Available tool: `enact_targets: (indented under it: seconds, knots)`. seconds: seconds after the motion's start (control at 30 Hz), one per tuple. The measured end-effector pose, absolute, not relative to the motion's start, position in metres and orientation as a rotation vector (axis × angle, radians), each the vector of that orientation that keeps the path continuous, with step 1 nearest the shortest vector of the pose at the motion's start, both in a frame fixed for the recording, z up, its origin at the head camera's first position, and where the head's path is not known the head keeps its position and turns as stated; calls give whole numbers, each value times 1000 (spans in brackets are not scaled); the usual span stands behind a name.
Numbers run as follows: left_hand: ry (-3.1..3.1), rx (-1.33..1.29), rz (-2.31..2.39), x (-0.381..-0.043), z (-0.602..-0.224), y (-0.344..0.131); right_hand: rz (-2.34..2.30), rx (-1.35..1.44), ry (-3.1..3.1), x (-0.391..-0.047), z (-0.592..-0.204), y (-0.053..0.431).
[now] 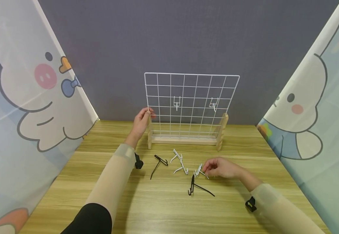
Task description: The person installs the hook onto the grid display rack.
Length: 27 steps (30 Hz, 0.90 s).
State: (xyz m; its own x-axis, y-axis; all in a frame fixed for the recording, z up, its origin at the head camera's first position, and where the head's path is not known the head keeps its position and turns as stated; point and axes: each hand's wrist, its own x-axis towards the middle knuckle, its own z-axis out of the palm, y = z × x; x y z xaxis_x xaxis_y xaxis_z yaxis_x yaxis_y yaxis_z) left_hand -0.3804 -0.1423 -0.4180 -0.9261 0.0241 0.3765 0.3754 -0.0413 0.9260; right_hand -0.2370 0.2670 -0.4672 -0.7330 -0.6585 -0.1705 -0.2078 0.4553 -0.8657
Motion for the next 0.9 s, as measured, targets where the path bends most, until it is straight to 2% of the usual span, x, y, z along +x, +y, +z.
enact_targets:
  seconds: [0.9]
  knots:
    - [-1999, -457, -2015, -381, -420, -142, -1174, -594, 2285, -241, -476, 259]
